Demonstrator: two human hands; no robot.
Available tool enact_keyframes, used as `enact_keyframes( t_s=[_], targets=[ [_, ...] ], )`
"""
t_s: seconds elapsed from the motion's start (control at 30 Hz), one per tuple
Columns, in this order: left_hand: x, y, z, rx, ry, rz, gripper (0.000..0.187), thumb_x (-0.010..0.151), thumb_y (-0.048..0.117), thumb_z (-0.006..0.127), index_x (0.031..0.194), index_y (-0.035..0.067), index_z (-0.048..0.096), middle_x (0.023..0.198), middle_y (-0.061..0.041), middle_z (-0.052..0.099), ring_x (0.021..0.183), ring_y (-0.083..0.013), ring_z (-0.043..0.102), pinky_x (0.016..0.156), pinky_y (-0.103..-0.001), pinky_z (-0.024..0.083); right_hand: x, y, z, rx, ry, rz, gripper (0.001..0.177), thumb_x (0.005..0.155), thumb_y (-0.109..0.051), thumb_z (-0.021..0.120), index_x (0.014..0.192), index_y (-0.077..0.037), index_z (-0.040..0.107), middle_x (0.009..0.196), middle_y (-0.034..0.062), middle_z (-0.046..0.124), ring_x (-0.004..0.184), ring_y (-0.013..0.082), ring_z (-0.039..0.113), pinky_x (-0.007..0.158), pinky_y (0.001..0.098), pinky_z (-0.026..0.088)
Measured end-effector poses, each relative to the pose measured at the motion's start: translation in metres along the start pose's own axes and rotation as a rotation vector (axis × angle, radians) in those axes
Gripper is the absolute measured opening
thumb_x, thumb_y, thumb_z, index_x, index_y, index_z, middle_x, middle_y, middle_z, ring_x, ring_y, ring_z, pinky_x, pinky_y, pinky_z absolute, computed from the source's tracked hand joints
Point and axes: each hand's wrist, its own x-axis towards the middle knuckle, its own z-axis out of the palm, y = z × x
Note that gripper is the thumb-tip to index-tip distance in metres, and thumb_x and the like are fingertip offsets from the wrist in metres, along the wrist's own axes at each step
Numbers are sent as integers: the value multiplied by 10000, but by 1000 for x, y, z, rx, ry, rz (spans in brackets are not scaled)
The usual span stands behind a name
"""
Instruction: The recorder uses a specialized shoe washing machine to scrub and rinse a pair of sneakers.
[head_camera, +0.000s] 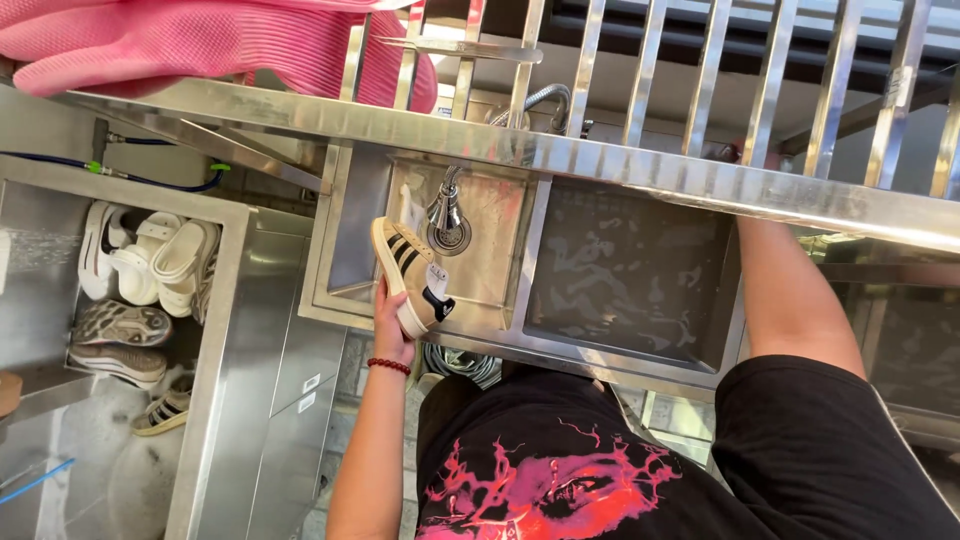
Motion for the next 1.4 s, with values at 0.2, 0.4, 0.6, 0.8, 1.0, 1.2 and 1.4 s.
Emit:
enact_keyframes(
  t_s=[0.2, 0.4, 0.6, 0.8, 1.0, 1.2, 1.4],
  targets=[
    [-4, -7, -14, -57, 49, -2, 769, 852, 115, 564, 1587, 128, 339, 1447, -136, 572, 1258, -277, 626, 1004, -410, 566, 18, 13, -8, 421, -262, -84, 460, 956, -358, 722, 1205, -26, 524, 1179, 123, 636, 1108, 315, 616, 1015, 461, 524],
    [-10, 5, -15, -22, 28, 7, 803, 840, 79, 624, 1588, 151, 341, 1409, -162, 575, 1188, -289, 634, 949, -416, 574, -4, -28, -47, 455, -509, -397, 284, 1115, -270, 721, 1198, -24, 606, 1154, 103, 690, 1086, 299, 670, 1022, 464, 556],
    [16, -21, -9, 28, 47, 50, 835, 817, 95, 664, 1592, 139, 355, 1409, -174, 588, 1162, -278, 656, 943, -394, 577, -179, -191, -55, 578, -1048, -184, 395, 830, -128, 797, 1193, -58, 658, 1047, 82, 764, 912, 152, 753, 762, 273, 616],
    [69, -52, 8, -2, 133, 31, 807, 819, 133, 682, 1576, 137, 402, 1369, -159, 616, 1115, -276, 668, 890, -403, 576, -285, -292, -56, 371, -787, -540, 296, 888, -216, 797, 1088, -34, 677, 934, 169, 734, 800, 312, 723, 688, 412, 568],
    [59, -26, 35, -93, 76, -167, 723, 857, 236, 593, 1539, 299, 364, 1315, -97, 623, 1089, -328, 676, 748, -554, 625, -295, -287, -50, 305, -686, -614, 287, 907, -280, 770, 1001, -36, 651, 853, 151, 696, 767, 367, 676, 662, 448, 532],
    [74, -43, 32, -40, 45, -345, 566, 892, 406, 536, 1436, 325, 399, 1245, -127, 627, 1020, -339, 666, 751, -530, 601, -298, -292, -53, 265, -619, -619, 258, 914, -281, 773, 962, -54, 662, 863, 137, 705, 762, 354, 683, 650, 437, 534],
    [112, -92, 1, -205, 3, -510, 641, 887, 599, 588, 1297, 106, 569, 1153, -140, 642, 998, -298, 624, 781, -445, 565, -301, -282, -43, 271, -595, -655, 262, 864, -230, 792, 1000, -54, 653, 884, 136, 709, 778, 352, 685, 662, 431, 543]
  ],
)
